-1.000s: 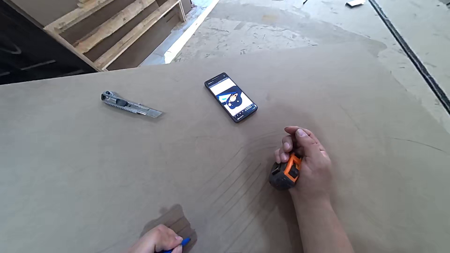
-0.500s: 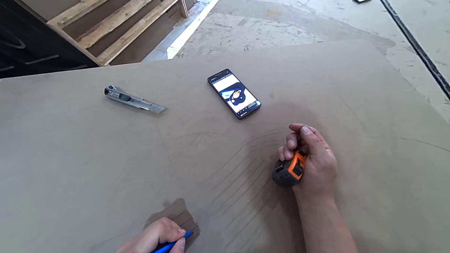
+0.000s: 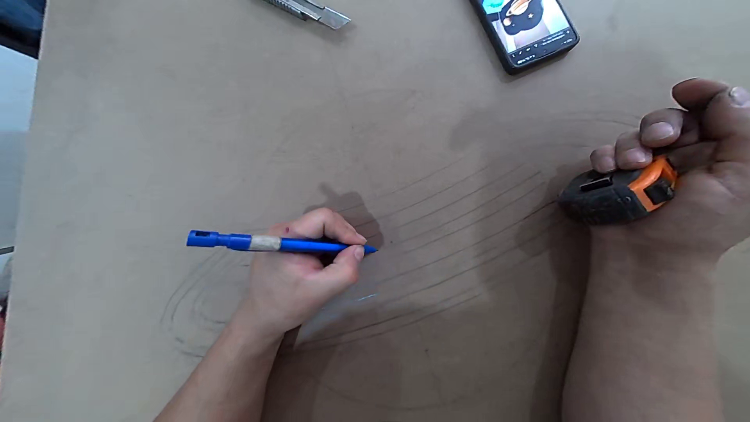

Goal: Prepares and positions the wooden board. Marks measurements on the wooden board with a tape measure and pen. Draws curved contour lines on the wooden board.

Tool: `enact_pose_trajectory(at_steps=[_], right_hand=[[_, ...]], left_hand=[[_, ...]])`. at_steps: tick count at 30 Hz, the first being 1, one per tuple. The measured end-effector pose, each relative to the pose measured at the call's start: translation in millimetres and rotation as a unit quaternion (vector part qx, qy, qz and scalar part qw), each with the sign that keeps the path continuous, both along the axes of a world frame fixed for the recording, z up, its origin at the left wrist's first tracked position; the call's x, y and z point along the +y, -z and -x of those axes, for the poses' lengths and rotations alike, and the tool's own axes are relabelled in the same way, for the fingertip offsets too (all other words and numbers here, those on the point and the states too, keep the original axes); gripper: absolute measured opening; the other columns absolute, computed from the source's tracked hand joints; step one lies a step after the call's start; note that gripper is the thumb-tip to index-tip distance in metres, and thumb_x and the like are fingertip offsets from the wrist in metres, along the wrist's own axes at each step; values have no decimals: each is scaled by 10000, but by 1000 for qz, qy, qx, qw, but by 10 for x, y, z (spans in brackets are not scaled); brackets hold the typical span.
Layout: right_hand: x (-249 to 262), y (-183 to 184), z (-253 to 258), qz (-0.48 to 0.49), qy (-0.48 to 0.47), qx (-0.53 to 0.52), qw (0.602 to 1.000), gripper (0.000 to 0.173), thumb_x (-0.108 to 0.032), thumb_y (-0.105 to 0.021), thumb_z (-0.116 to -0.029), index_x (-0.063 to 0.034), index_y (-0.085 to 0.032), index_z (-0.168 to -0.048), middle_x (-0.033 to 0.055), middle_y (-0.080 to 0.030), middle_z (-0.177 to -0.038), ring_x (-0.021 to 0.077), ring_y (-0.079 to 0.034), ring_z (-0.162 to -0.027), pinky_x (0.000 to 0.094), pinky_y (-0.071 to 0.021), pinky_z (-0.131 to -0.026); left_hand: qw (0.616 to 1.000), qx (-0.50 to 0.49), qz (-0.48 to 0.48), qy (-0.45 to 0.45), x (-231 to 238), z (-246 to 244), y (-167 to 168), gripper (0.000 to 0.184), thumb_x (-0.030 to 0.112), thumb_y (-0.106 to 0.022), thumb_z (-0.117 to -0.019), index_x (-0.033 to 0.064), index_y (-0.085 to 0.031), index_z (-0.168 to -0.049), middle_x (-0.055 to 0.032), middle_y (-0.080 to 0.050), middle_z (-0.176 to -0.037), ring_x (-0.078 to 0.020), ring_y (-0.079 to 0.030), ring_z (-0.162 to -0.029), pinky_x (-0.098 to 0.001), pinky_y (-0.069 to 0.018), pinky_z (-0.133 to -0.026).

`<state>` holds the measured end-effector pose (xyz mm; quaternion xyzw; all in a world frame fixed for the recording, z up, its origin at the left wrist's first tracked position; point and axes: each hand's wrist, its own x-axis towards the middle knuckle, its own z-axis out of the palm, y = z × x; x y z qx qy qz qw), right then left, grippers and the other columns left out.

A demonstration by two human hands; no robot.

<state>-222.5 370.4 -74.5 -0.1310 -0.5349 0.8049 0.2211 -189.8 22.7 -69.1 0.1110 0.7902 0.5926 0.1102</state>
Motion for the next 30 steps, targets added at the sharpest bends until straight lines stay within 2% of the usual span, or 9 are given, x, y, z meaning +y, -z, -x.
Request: enact_pose_trajectory(at_steps=[3,16,19,22,24,26,30], right_hand=[[20,8,-9,2,-2,-1,1000,437,-247,-198,-1140,-121,-616,-1122,-47,-612,-712,86,-592,-548,241,-562,-545],[41,14,6,-2,5,6,1000,419,-243,-208,-1139,-115,-607,-1123,-48,-610,-715,82,-585,-541,240,-562,-539],[33,16,5,-2,3,9,1000,428,-243,-202,-1139,-118,-611,-1126,-50,-611,-717,79,-583,-544,234,-557,-540],[-58,-31,-19,-19,12,-11,1000,451,-295,-190,-1140,-150,-616,-1134,-84,-582,-714,55,-562,-553,222,-544,-545],[-62,-71,-35,-6,37,-21,999,421,-309,-259,-1134,-123,-637,-1151,-58,-571,-715,73,-565,-547,249,-557,-537],[-59,-77,-61,10,39,-33,999,391,-336,-330,-1124,-121,-652,-1180,-29,-581,-739,81,-577,-554,255,-566,-543],[-89,-79,-56,41,53,-30,997,377,-310,-375,-1117,-87,-677,-1155,13,-586,-723,98,-575,-520,258,-562,-509]], left_hand=[[999,14,41,5,42,64,-19,38,189,-719,-844,175,-713,-878,36,-712,-806,-65,-634,-594,-199,-525,-489],[998,54,27,12,71,94,24,56,108,-713,-829,138,-703,-875,39,-697,-793,-50,-624,-607,-179,-514,-491],[998,53,34,7,73,84,16,58,118,-714,-829,145,-707,-879,41,-697,-795,-51,-626,-604,-183,-518,-487],[995,74,63,5,51,51,51,46,228,-712,-851,207,-690,-886,85,-678,-787,-27,-609,-605,-181,-511,-498],[994,97,55,10,37,62,145,70,266,-721,-859,213,-690,-895,94,-695,-813,-1,-642,-672,-171,-537,-564],[995,87,36,41,1,99,154,68,187,-725,-871,171,-696,-931,74,-714,-863,12,-660,-751,-166,-553,-632],[995,78,21,65,-8,127,112,66,92,-711,-874,114,-690,-931,34,-723,-876,-16,-673,-765,-189,-563,-642]])
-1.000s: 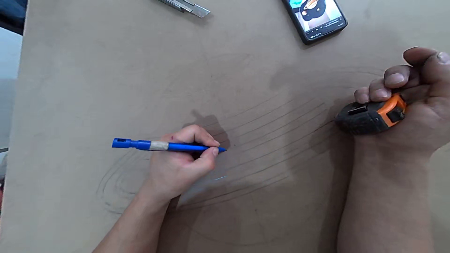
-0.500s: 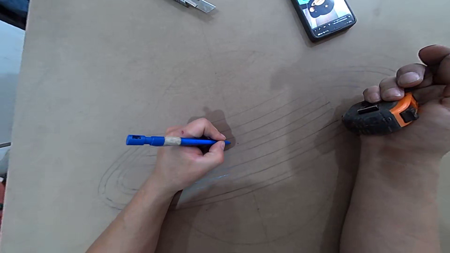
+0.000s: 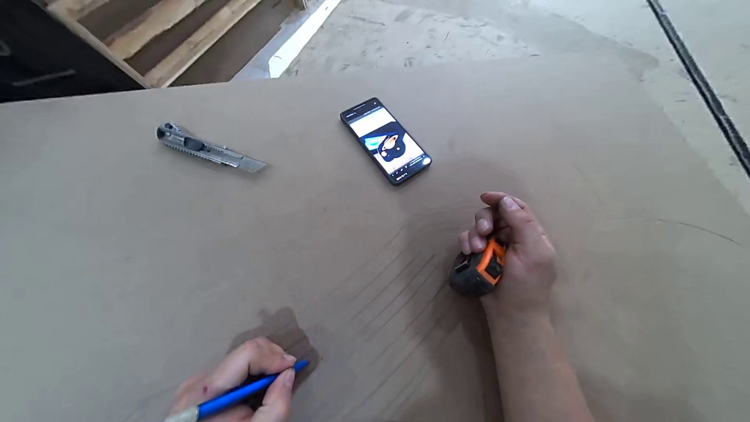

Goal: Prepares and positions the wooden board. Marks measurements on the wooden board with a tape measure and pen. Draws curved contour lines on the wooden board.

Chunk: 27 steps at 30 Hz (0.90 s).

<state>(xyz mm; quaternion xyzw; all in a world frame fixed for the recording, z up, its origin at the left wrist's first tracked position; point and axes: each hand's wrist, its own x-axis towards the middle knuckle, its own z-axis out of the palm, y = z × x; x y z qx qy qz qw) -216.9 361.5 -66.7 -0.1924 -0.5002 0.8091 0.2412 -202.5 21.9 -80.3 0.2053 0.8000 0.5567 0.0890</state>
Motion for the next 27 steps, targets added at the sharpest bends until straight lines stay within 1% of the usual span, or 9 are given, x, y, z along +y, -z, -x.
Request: enact_pose_trajectory(at_steps=[4,6,8,10,12,17,20,24,27], right_hand=[[5,-8,-2,9,3,2,1000,378,-297,-373,-1118,-75,-678,-1148,20,-592,-720,104,-580,-522,261,-563,-508],[14,-3,4,13,3,3,1000,373,-287,-370,-1117,-70,-673,-1139,16,-593,-722,104,-584,-528,261,-568,-518],[40,19,23,13,1,12,1000,362,-257,-361,-1112,-58,-664,-1124,7,-596,-715,104,-587,-532,271,-575,-526],[60,42,17,1,-11,10,1000,371,-249,-337,-1115,-60,-655,-1140,-8,-597,-726,99,-586,-546,270,-575,-541],[46,46,20,-5,-12,6,1000,376,-251,-315,-1123,-72,-644,-1149,-19,-597,-728,93,-585,-544,266,-576,-541],[34,24,32,0,0,3,1000,370,-250,-320,-1122,-71,-643,-1135,-13,-589,-712,98,-580,-528,270,-570,-524],[33,31,33,0,1,5,1000,371,-245,-318,-1122,-65,-642,-1131,-9,-591,-709,101,-580,-526,270,-570,-523],[36,31,28,-10,-3,3,1000,375,-250,-305,-1124,-80,-639,-1129,-20,-584,-706,95,-575,-528,266,-569,-530],[31,26,31,-6,1,0,1000,381,-250,-301,-1123,-79,-641,-1122,-23,-580,-699,94,-569,-522,263,-564,-524]], left_hand=[[1000,-8,-14,-5,2,0,18,95,95,-720,-866,145,-704,-945,58,-727,-879,-10,-676,-758,-179,-566,-637],[1000,-16,-12,-16,14,-7,11,104,102,-727,-856,156,-709,-944,62,-729,-882,-10,-676,-740,-176,-566,-615],[999,-15,-13,-32,35,-10,21,88,135,-731,-857,165,-710,-936,62,-731,-882,-17,-675,-720,-177,-562,-592],[998,-11,-16,-54,52,-41,38,68,189,-743,-862,181,-723,-927,66,-729,-861,-13,-660,-677,-163,-546,-555],[998,-5,-15,-68,49,-58,52,61,215,-744,-859,189,-733,-913,69,-726,-842,-12,-661,-675,-155,-543,-557],[998,2,-23,-64,56,-48,65,62,190,-738,-850,176,-735,-910,58,-727,-837,-17,-669,-699,-150,-545,-579],[997,-3,-29,-67,58,-49,57,65,176,-741,-845,168,-740,-909,50,-727,-832,-22,-665,-681,-152,-543,-562],[998,-2,-24,-64,54,-54,53,63,193,-733,-853,180,-736,-915,63,-722,-834,-9,-658,-680,-141,-536,-563],[997,-11,-28,-70,63,-59,48,65,188,-737,-857,178,-735,-922,56,-721,-834,-22,-656,-666,-149,-537,-548]])
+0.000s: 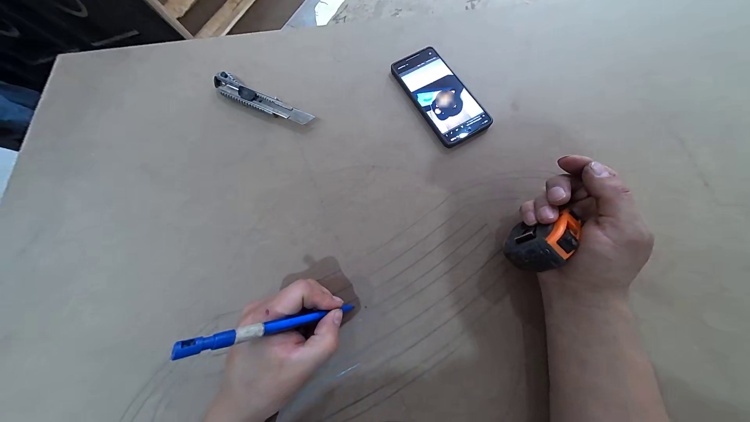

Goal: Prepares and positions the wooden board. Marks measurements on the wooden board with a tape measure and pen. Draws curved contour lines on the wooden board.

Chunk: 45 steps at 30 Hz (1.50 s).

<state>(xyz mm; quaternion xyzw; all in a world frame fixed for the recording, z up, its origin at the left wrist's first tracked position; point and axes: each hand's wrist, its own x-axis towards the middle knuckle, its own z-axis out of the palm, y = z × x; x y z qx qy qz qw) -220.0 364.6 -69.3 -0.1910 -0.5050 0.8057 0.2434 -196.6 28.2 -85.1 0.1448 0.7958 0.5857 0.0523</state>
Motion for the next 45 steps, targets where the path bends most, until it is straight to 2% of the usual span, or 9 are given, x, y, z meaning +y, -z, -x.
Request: enact_pose_trajectory(at_steps=[4,7,16,26,34,40,45], right_hand=[[24,10,6,-26,-17,7,1000,413,-247,-274,-1127,-103,-660,-1094,-48,-597,-693,81,-571,-533,248,-555,-529],[43,32,8,-33,-36,13,999,438,-253,-229,-1133,-120,-645,-1098,-57,-603,-693,82,-578,-540,248,-560,-547],[61,37,24,-31,-44,21,998,439,-257,-206,-1138,-143,-628,-1090,-64,-604,-688,70,-582,-533,226,-552,-532],[62,42,21,-25,-46,21,998,441,-265,-204,-1140,-139,-626,-1110,-54,-603,-704,77,-580,-543,231,-551,-541],[73,60,17,-26,-50,26,998,446,-254,-190,-1140,-131,-618,-1114,-54,-604,-705,77,-589,-546,234,-562,-545],[84,70,14,-24,-56,29,998,450,-257,-179,-1141,-129,-611,-1135,-53,-608,-718,78,-588,-550,233,-562,-552],[90,74,17,-32,-60,30,997,445,-250,-188,-1140,-128,-616,-1128,-57,-607,-710,74,-592,-550,231,-564,-554]], left_hand=[[999,-22,33,-23,-4,-18,-48,70,252,-740,-861,214,-740,-920,50,-715,-785,-61,-650,-596,-203,-545,-503],[998,-35,50,-22,-14,-28,-96,72,240,-742,-856,213,-736,-923,44,-712,-781,-79,-650,-583,-228,-558,-492],[998,-20,52,2,-3,-3,-126,52,176,-723,-827,189,-722,-877,54,-695,-792,-47,-624,-594,-188,-520,-478],[998,-13,53,8,-3,1,-126,56,168,-720,-830,183,-718,-884,61,-691,-795,-37,-617,-598,-180,-512,-481],[998,-1,56,10,7,-1,-119,61,153,-723,-826,169,-725,-884,56,-706,-810,-43,-645,-640,-179,-535,-516],[999,5,50,10,20,-11,-122,65,141,-716,-815,166,-703,-875,61,-683,-787,-33,-621,-612,-170,-514,-494],[998,0,49,26,7,-1,-132,60,126,-731,-824,146,-726,-881,50,-707,-798,-41,-642,-626,-175,-536,-511]])
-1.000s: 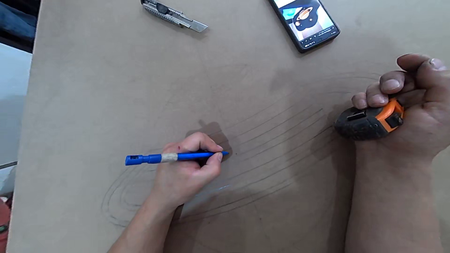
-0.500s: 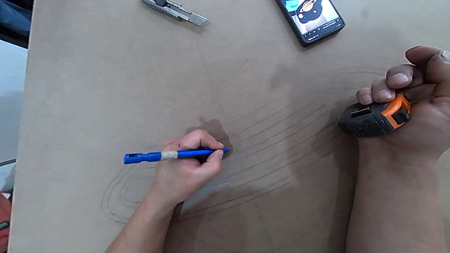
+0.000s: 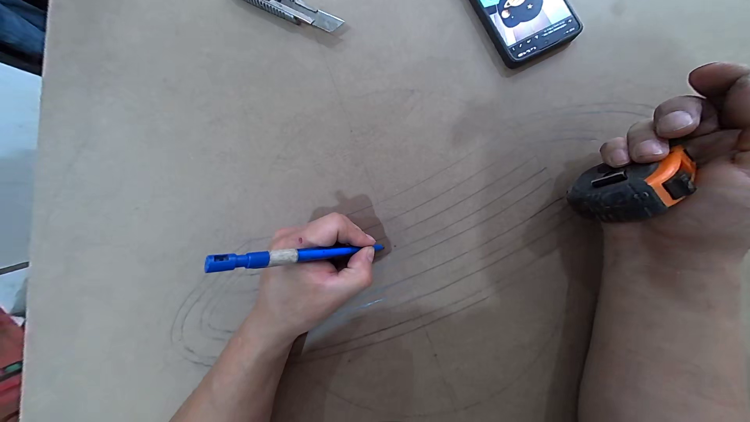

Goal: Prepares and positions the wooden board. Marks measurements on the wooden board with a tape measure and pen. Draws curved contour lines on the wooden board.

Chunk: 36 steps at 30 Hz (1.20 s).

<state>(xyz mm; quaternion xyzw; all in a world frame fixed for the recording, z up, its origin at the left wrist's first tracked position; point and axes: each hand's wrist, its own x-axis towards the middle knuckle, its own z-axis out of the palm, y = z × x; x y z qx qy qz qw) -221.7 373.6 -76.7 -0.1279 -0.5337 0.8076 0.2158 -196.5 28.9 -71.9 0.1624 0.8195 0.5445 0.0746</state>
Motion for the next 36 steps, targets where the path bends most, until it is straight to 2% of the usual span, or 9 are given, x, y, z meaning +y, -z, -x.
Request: enact_pose_trajectory(at_steps=[7,13,17,24,27,31,36], right_hand=[[-21,-19,6,-3,8,-4,1000,439,-245,-188,-1139,-123,-609,-1123,-55,-600,-701,74,-585,-540,231,-561,-547],[-5,-14,-2,-7,8,-8,1000,440,-247,-189,-1140,-120,-610,-1136,-52,-603,-712,81,-588,-545,239,-564,-547],[-6,-11,2,-5,9,-4,1000,447,-250,-184,-1141,-116,-611,-1137,-51,-602,-707,82,-591,-542,240,-569,-548],[-3,-5,-8,-14,2,0,1000,441,-254,-196,-1140,-120,-616,-1135,-53,-604,-722,79,-587,-554,239,-565,-560],[-1,8,-13,-19,2,0,1000,429,-254,-211,-1140,-120,-618,-1139,-53,-611,-730,77,-588,-557,237,-565,-566],[4,15,-12,-14,4,-1,1000,426,-259,-215,-1140,-119,-618,-1146,-49,-617,-732,82,-593,-559,240,-565,-562],[-10,-5,-6,-17,13,-8,1000,416,-260,-228,-1139,-120,-620,-1131,-52,-611,-725,80,-589,-555,238,-567,-560]], left_hand=[[1000,-17,-3,-11,-3,1,-7,69,132,-727,-842,149,-731,-908,41,-714,-800,-52,-633,-595,-188,-530,-484],[1000,-6,4,-2,5,7,-16,57,127,-730,-826,145,-732,-879,46,-713,-797,-48,-651,-635,-180,-542,-519],[1000,-8,8,-15,8,-2,-9,61,142,-729,-835,161,-738,-892,54,-707,-779,-44,-632,-594,-182,-528,-486],[1000,4,19,-9,17,5,-15,60,132,-728,-828,148,-738,-885,58,-711,-792,-32,-640,-621,-171,-532,-505],[999,-29,-30,-13,-38,10,2,52,151,-733,-850,153,-722,-900,31,-712,-811,-64,-637,-595,-201,-537,-488],[983,-88,-158,-15,-150,44,17,119,169,-755,-926,86,-723,-1004,-56,-687,-809,-113,-608,-547,-228,-535,-459],[989,-112,-96,-7,-149,233,-69,150,237,-765,-922,91,-737,-937,-44,-685,-723,-115,-616,-535,-232,-534,-462]])
